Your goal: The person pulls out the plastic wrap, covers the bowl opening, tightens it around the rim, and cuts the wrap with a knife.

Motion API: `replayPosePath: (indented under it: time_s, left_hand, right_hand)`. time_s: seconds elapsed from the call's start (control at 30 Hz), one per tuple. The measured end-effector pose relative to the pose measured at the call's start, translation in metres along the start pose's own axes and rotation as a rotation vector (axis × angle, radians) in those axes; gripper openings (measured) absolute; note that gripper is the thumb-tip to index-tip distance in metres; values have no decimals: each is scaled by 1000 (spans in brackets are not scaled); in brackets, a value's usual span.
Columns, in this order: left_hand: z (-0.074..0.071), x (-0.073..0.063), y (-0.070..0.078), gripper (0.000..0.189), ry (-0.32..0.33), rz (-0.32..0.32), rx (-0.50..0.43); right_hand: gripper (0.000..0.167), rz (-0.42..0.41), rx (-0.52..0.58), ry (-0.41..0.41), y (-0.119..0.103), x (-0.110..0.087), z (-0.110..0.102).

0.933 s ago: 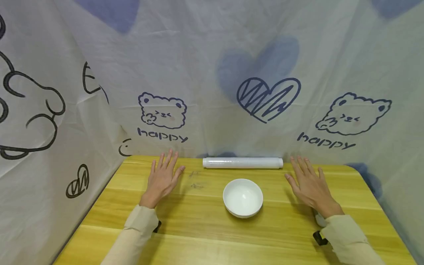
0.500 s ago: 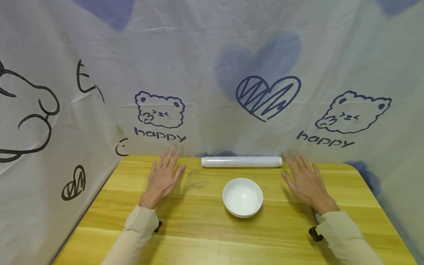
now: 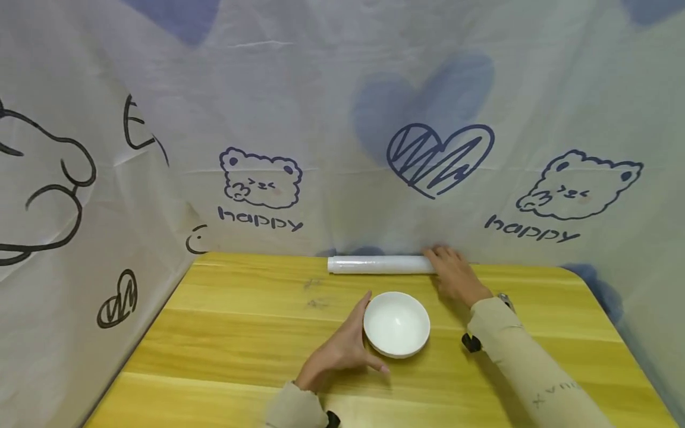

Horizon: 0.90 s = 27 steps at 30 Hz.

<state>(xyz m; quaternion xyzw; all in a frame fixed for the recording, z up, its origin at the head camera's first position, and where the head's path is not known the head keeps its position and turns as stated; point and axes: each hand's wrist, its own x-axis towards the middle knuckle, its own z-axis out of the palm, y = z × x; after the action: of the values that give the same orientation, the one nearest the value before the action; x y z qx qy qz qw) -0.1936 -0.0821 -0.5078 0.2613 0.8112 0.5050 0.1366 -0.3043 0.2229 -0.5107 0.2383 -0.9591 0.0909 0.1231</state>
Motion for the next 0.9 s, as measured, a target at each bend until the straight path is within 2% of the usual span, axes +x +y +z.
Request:
replayPosePath:
  time_s: [0.1,0.17,0.27,0.4,0.57,0.73,0.9]
  left_hand:
    - [17,6,-2,135,78,6,-16]
    - [20,7,-3,128,112,9,-49]
    - [16,7,-9,122,130,25,-71]
    - [-1,10,-20,120,119,25,-177]
    - [-18,20,-32,121,54,10,-355]
    - [-30,26,-44,125,-46,43,-437]
    - [-35,31,-49,127,-126,68,-476]
  right_hand:
    - [56,-32,-38,2,7,2,6]
    - [54,-49,-33,10,11,2,8]
    - [52,-65,11,19,12,2,8]
    - [56,-36,113,-26,9,0,2]
    - [64,41,219,-107,5,-8,-5]
    - [66,63,249,-161,1,-7,-5]
    - [70,88,296,-201,2,-2,-8]
